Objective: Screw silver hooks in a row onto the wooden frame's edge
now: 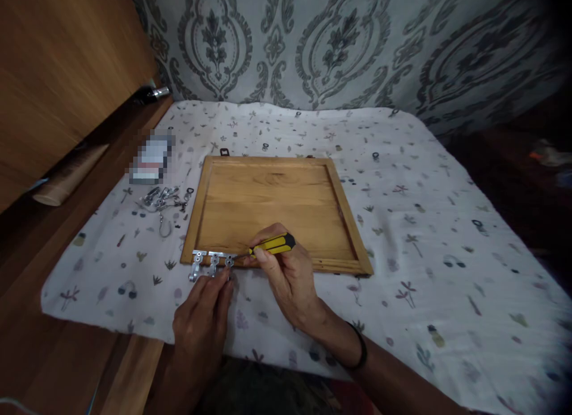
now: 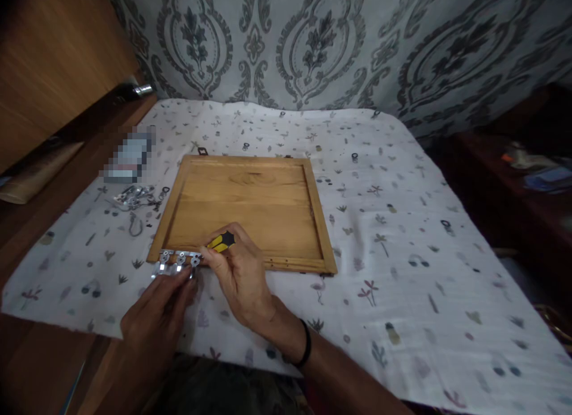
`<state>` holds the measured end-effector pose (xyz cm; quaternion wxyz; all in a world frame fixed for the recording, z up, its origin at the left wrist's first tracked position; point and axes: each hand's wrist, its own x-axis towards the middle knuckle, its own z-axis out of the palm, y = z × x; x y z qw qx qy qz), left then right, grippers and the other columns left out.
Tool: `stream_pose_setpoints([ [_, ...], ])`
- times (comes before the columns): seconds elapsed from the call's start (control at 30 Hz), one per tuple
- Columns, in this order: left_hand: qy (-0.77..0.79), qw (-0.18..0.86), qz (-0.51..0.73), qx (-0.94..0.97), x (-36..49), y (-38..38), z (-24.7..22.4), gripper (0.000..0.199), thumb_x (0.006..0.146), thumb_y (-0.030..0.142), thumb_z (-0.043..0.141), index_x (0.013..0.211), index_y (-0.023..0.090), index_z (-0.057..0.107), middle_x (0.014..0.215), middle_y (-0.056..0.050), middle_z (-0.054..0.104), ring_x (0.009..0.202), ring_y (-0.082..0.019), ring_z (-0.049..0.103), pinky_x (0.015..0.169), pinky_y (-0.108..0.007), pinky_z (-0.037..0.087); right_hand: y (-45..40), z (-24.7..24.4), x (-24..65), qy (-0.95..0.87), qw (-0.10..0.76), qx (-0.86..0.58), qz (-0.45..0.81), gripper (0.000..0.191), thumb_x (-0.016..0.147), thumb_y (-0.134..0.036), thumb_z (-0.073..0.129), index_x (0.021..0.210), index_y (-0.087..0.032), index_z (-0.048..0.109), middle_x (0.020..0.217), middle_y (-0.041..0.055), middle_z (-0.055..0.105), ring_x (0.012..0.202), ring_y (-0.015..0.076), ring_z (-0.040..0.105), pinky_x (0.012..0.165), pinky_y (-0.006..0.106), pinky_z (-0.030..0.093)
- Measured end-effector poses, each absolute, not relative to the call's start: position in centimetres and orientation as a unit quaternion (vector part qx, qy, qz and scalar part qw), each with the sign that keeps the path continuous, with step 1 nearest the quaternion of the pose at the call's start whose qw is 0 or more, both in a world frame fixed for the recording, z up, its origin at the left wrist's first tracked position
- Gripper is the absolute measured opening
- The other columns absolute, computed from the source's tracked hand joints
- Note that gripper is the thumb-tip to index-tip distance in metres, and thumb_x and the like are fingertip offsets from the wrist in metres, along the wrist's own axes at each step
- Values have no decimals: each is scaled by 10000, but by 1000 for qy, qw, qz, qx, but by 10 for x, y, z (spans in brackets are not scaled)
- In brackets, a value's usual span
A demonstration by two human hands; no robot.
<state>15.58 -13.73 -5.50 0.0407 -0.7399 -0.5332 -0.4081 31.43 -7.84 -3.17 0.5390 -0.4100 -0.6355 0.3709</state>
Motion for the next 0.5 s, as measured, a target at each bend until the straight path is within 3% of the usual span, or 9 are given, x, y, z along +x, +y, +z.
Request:
stream_pose_setpoints([
  [0.3,-543,41,-411,-732,156,-140,-57,178,1041,185,576,1174,183,693,962,-43,799,839,-153,771,791,-257,645,-76,-25,313,-689,532,-378,315,154,1054,-259,545,920,-226,614,894,15,610,797,151,625,706,293,549],
  [0.5,-539,6,-406,-738,155,-141,-49,179,1032,172,579,1185,175,672,1004,-64,788,909,-163,767,854,-255,639,-74,-26,314,-707,533,-366,287,149,1053,-240,547,916,-229,606,880,8,611,791,152,617,712,292,539],
])
